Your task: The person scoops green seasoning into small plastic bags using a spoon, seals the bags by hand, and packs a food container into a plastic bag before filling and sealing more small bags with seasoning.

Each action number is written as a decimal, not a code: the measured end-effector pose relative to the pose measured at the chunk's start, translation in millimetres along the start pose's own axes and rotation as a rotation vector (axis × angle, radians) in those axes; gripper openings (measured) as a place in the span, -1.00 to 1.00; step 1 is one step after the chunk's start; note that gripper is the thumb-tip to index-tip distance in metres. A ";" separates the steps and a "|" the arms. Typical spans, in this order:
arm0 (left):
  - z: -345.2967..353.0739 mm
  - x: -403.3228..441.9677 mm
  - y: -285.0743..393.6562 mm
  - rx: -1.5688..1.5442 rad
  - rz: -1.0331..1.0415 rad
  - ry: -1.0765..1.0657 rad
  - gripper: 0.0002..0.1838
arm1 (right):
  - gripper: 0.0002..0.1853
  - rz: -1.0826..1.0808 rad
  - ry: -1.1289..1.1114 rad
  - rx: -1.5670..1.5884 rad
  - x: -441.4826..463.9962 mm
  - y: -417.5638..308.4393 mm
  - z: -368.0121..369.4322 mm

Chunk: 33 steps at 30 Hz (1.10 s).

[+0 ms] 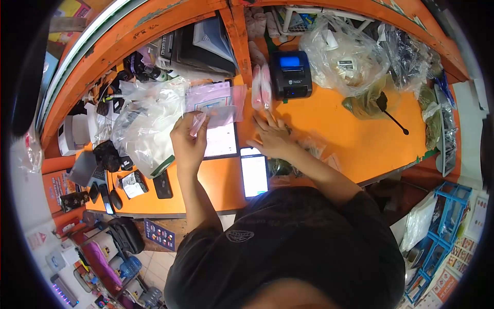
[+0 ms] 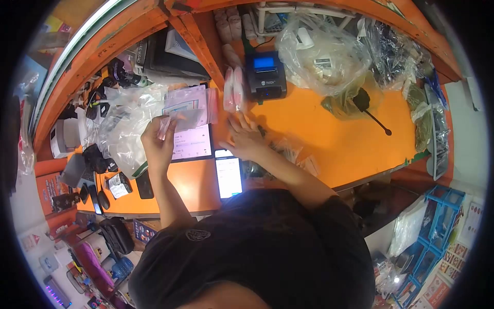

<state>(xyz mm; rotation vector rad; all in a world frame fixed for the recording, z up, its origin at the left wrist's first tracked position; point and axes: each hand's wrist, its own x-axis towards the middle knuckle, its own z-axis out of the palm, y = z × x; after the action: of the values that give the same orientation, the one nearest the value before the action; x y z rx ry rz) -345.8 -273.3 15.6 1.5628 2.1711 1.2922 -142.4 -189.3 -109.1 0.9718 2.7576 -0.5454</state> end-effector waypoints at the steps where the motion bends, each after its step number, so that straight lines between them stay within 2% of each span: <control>1: 0.1 -0.3 -1.2 -0.003 -0.006 0.002 -0.85 | -0.14 0.004 -0.020 -0.011 -8.0 5.2 1.2; 3: 0.8 -1.5 0.4 -0.017 -0.031 -0.003 -0.85 | -0.13 0.029 -0.017 0.060 -23.6 16.8 6.1; 7: 2.6 -1.5 8.6 -0.024 -0.054 -0.021 -0.85 | -0.11 0.254 -0.111 0.188 -32.4 35.3 -12.5; 10: 5.1 -2.4 5.3 -0.012 -0.023 -0.029 -0.86 | -0.09 0.437 -0.033 0.067 -25.1 44.6 -6.3; 14: 9.1 -1.5 9.1 -0.002 0.012 -0.044 -0.87 | -0.05 0.361 0.085 0.160 -24.5 32.5 -12.1; 15: 10.0 -1.2 7.9 -0.019 0.030 -0.037 -0.86 | -0.16 0.390 0.313 0.105 -26.8 26.6 -13.3; 18: 7.5 -1.9 15.0 -0.019 0.003 -0.034 -0.85 | -0.37 0.523 0.135 0.201 -37.5 40.3 -39.8; 21: 12.3 -2.3 6.5 0.013 0.014 -0.083 -0.85 | -0.56 0.468 0.335 0.113 -41.4 52.0 -14.4; 24: 17.8 -1.9 11.1 -0.021 0.023 -0.066 -0.85 | -0.57 0.298 0.558 0.106 -37.5 57.3 -7.0; 27: 20.2 -0.8 14.0 -0.033 0.032 -0.085 -0.85 | -0.58 0.298 0.468 0.119 -26.1 61.9 -5.4; 30: 17.8 1.0 18.0 -0.005 0.036 -0.094 -0.84 | -0.60 0.422 0.590 0.058 -11.9 75.2 -1.6; 33: 18.6 0.5 12.9 -0.028 0.044 -0.079 -0.84 | -0.58 0.328 0.580 0.161 -13.5 78.7 -4.1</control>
<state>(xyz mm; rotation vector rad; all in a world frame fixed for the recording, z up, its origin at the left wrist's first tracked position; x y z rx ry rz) -326.4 -261.8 13.8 1.6308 2.0746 1.2455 -82.3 -138.6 -123.9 1.8302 2.9466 -0.4946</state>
